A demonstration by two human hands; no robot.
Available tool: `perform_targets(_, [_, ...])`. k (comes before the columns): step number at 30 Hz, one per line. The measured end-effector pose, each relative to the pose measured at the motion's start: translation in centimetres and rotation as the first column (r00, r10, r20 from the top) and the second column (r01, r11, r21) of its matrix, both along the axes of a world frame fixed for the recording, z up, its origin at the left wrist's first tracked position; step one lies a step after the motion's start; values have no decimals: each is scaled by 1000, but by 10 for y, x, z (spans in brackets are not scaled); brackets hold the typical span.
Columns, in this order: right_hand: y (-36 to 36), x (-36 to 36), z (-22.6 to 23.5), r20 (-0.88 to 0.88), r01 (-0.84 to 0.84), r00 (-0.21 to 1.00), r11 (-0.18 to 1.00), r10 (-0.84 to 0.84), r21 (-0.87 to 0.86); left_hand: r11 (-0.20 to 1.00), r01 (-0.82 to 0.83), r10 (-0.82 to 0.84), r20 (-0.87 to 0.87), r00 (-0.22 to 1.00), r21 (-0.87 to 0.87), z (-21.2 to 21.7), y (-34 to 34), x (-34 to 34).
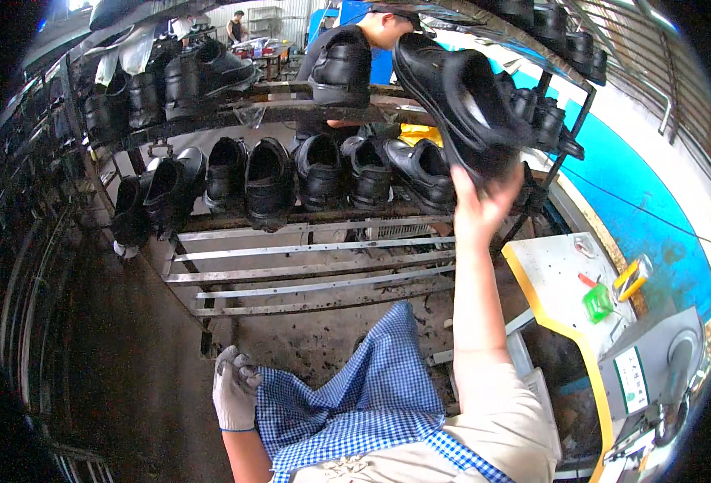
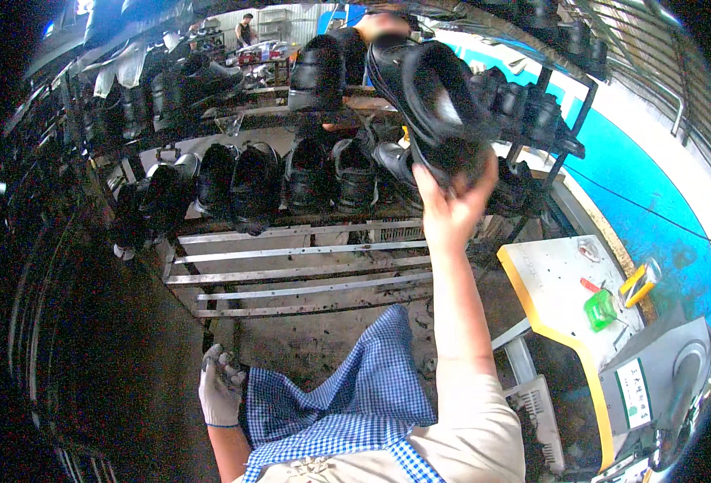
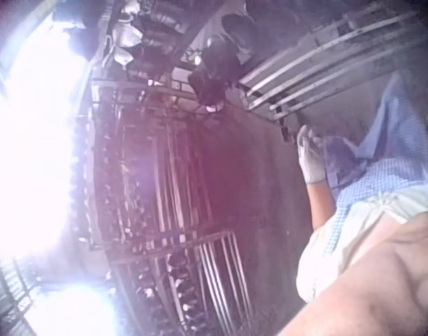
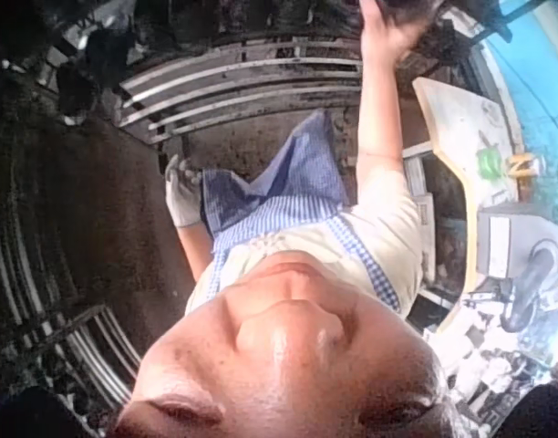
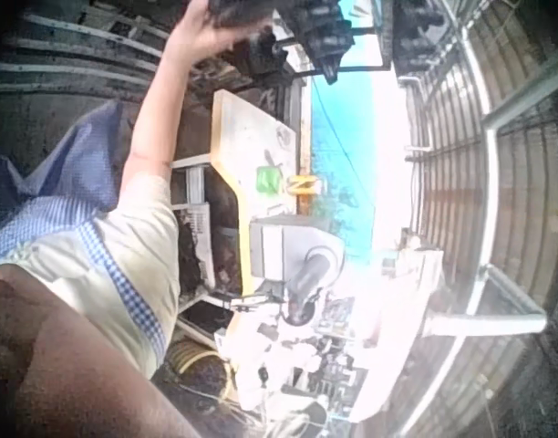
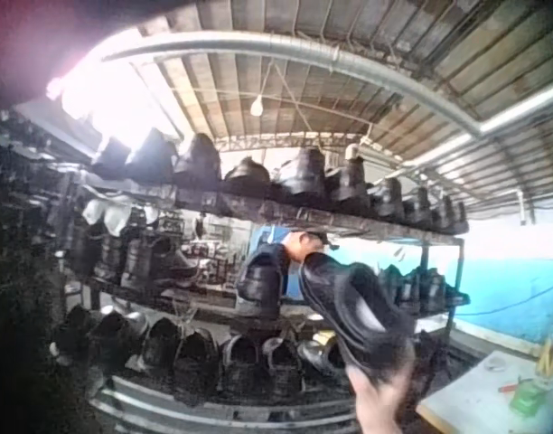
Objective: The person uses a small metal tool to scrape and clean the soles and edges of black shoes. They handle the shoes one at a time, picking them up from a metal rack, performing the cleaning action, and placing them back on the rack.
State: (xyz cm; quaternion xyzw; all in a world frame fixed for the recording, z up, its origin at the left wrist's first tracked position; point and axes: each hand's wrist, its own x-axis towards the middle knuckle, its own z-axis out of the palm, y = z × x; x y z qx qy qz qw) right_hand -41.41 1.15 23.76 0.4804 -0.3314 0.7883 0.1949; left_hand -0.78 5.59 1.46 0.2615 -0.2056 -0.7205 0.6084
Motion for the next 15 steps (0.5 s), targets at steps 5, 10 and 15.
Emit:
perform_targets(5, [-66, -46, 24, 13, 123, 991, 956, -131, 267, 999, 2, 2, -84, 996, 43, -6, 2, 1])
perform_targets(10, [-78, -44, 28, 270, -300, 932, 931, 241, 206, 989, -73, 75, -10, 997, 127, -22, 1, 10])
perform_targets(15, [-64, -3, 18, -4, -162, 986, 955, 168, 249, 991, -59, 64, -38, 997, 118, -40, -5, 13])
